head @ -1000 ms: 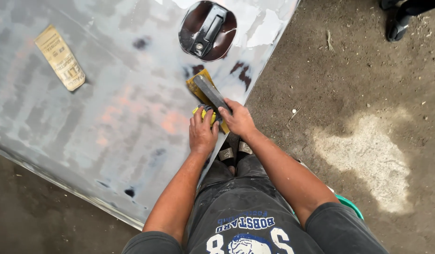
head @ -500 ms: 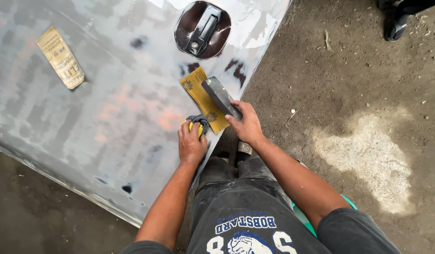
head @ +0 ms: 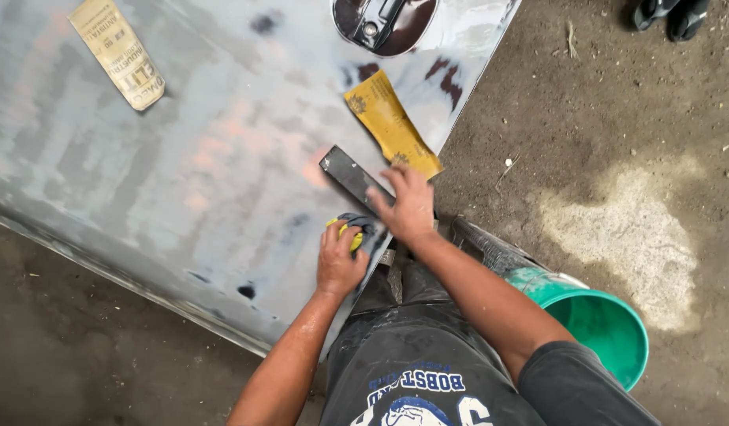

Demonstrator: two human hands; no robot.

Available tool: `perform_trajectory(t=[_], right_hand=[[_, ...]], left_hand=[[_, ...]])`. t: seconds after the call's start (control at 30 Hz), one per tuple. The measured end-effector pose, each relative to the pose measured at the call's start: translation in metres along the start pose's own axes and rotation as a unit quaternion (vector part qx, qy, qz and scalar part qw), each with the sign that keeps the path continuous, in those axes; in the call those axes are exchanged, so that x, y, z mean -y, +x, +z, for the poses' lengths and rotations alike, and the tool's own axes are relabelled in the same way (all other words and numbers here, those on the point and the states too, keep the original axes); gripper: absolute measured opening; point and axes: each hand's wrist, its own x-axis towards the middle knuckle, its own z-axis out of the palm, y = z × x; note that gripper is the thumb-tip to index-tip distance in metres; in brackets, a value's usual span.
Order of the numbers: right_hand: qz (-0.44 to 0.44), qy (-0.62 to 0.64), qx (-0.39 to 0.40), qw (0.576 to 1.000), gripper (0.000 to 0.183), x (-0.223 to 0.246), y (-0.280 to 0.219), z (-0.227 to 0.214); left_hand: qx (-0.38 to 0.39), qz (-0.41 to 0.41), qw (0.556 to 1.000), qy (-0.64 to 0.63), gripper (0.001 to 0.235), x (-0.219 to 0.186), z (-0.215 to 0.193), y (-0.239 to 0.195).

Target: The person sands a white car door using a sanding block and a yellow cloth. They repeatedly dip the sanding block into a green bucket of water and wipe the surface around the door handle area.

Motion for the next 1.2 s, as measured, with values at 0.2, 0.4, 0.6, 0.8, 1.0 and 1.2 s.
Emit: perform_trajectory(t=[0.2,0.4,0.6,0.8,1.0,1.2], right_hand=[[0.009,-0.105,-0.028,0.994,0.045,-0.022,0.044,-0.003],[0.078,0.003,-0.02,0.997,0.036,-0.068,0.02,0.003],[0.222,0.183,-0.131,0.949,0.038,-0.07,-0.124,-0.094],[0.349,0.305,-0.303,0.833,0.036,-0.098,-0.326,-0.151],[0.52,0.181,-0.355,0.756,0.039,-0.107,-0.42,-0.176],[0.602,0.214,-0.329,0.696,0.039,-0.187,-0.44,-0.114]], left_hand=[[0.009,-0.083,0.977,-0.196,0.037,-0.016,0.013,0.006],[0.035,-0.136,0.939,-0.314,0.032,-0.035,0.02,0.01],[0.159,-0.097,0.909,-0.374,0.032,-0.1,0.052,0.003],[0.358,0.027,0.862,-0.357,0.033,-0.201,0.11,-0.051],[0.442,0.178,0.846,-0.24,0.054,-0.255,0.207,-0.121],[0.545,0.077,0.83,-0.092,0.076,-0.225,0.282,-0.148]])
